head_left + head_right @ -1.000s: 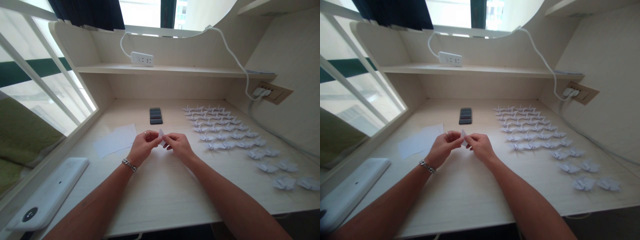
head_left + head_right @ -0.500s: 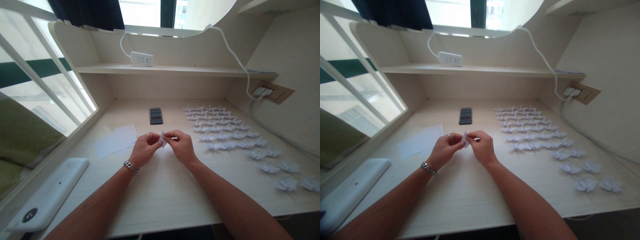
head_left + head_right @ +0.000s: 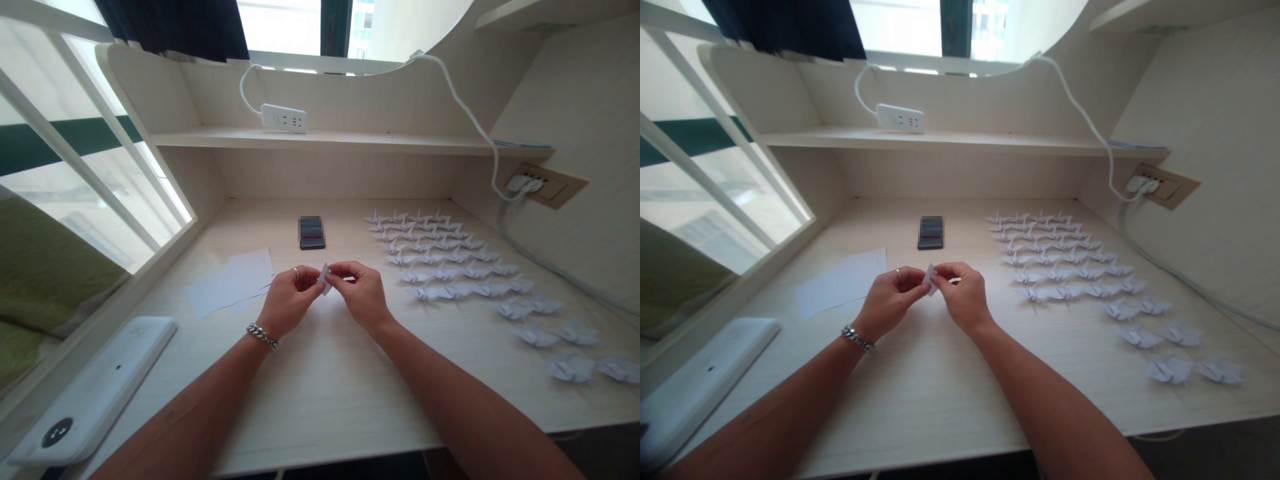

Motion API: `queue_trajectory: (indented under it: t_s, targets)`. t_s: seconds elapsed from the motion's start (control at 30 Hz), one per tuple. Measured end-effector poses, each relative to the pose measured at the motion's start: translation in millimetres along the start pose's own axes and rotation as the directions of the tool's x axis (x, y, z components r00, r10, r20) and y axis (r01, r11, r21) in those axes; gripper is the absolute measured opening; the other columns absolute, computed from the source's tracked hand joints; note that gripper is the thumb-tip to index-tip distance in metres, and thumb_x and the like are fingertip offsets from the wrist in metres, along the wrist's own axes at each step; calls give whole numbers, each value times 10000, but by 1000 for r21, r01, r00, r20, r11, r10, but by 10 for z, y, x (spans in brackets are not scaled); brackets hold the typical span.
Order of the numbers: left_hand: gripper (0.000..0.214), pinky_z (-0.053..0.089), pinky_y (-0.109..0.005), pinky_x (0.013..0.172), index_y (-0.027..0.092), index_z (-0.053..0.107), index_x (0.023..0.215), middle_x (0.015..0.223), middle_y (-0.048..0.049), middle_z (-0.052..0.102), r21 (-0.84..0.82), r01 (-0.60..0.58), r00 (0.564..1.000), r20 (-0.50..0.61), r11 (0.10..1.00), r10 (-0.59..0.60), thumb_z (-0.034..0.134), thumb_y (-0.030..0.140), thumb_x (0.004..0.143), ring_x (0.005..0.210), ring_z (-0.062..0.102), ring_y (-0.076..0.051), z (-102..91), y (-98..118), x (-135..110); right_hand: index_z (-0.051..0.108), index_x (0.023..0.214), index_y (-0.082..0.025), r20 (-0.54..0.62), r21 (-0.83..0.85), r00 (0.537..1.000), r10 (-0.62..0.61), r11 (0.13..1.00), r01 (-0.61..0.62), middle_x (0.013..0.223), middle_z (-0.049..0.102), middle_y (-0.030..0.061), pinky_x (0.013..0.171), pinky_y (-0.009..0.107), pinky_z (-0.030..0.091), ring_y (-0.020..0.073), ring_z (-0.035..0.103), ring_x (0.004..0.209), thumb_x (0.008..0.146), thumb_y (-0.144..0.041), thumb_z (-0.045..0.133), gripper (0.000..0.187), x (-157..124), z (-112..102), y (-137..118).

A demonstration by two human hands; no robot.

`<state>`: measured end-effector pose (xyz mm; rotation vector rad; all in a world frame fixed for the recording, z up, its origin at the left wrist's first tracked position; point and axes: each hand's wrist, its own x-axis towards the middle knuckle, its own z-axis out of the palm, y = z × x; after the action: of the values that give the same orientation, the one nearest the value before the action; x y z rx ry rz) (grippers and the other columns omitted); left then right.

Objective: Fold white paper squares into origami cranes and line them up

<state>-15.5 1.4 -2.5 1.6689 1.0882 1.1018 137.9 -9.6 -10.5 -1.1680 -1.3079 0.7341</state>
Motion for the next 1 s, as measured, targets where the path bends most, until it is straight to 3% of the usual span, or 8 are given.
queue_trajectory:
  t_s: [0.37, 0.6, 0.83, 1.0]
  targets:
    - [194, 503, -285, 649, 155, 706, 842, 767, -58, 715, 126, -48, 998, -29, 991, 52, 675, 331, 766, 694, 643, -176, 9, 19, -20, 736, 807, -146, 3, 65, 997, 71, 995, -71, 789, 733, 62, 713, 310, 519, 189, 649, 723, 678, -262, 749, 174, 28, 2, 11]
    - [199, 518, -295, 674, 151, 710, 853, 795, -67, 726, 123, -42, 998, -32, 992, 46, 676, 327, 766, 725, 665, -191, 9, 5, -21, 709, 754, -157, -5, 63, 998, 62, 996, -61, 732, 709, 41, 685, 300, 499, 174, 626, 682, 670, -302, 762, 176, 32, 13, 14]
    - [191, 521, -303, 698, 146, 717, 852, 803, -76, 732, 92, -34, 999, -6, 995, 35, 686, 307, 754, 749, 672, -203, -32, -1, 5, 665, 724, -160, 223, 15, 974, 48, 998, -53, 711, 673, 27, 653, 285, 478, 158, 598, 667, 689, -296, 742, 160, 37, -22, 4]
    - [234, 523, -311, 733, 136, 714, 865, 831, -87, 728, 1, 2, 999, 48, 1000, -2, 714, 325, 728, 769, 663, -199, -60, 0, 33, 669, 766, -166, 204, -51, 979, -18, 998, 29, 732, 664, 21, 647, 279, 475, 153, 594, 679, 759, -284, 678, 119, 45, -42, 8]
